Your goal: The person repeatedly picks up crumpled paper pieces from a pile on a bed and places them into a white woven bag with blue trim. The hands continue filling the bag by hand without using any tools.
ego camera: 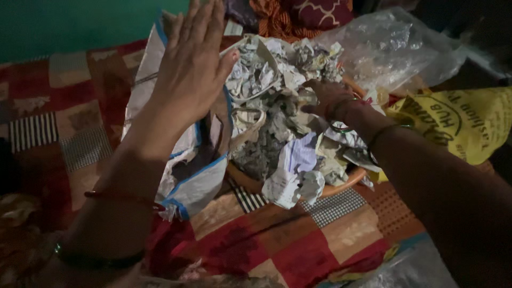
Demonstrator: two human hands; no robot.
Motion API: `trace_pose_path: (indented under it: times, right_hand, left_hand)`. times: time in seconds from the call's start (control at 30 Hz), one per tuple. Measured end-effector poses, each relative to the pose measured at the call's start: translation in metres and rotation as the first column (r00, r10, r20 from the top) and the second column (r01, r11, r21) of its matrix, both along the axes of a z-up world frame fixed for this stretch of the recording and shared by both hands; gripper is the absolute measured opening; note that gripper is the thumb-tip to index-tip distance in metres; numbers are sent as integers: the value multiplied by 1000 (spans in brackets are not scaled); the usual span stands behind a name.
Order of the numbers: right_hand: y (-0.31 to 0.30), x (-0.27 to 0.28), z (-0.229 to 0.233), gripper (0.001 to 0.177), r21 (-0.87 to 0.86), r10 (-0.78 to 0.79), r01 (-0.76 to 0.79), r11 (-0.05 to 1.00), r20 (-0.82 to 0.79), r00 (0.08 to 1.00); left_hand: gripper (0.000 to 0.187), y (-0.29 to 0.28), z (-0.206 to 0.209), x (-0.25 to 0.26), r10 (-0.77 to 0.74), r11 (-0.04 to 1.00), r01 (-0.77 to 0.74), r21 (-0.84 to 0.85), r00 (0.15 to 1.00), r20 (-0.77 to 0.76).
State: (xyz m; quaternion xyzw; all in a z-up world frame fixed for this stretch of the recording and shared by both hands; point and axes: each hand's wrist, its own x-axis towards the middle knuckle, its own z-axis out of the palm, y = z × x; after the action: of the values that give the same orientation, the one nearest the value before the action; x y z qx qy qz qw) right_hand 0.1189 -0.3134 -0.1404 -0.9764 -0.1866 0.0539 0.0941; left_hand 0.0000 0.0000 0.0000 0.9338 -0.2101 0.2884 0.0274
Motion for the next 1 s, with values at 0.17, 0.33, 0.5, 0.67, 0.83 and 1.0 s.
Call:
trace_pose_path:
  times: [0.17,0.33,0.5,0.67,0.83,1.0]
  right_hand:
    - [16,-11,-41,114,56,17,-3,998,-243,970]
    - [39,-44,-53,110,-64,168,-187,980,-233,958]
    - [48,-61,-35,77,-115,-46,27,993,-166,985]
    - [39,-48,-39,41,-21,-108,106,994,-146,983]
    - [7,-3,-37,32,231,-164,131,964,130,978]
    - [-13,10,-9,40,320,-213,131,938,233,949]
  left_hand:
    - [68,2,-17,-2,-49,998,49,-37,999,3]
    - [66,-3,-27,3,-56,997,57,-44,998,8]
    - [65,-6,-31,5,-67,996,67,-56,998,5]
    - [67,-9,-34,8,-50,998,49,-47,998,-25]
    - [69,-13,-38,11,-39,998,36,-47,997,-61]
    - [70,-19,-41,6,-45,999,43,-32,996,-74]
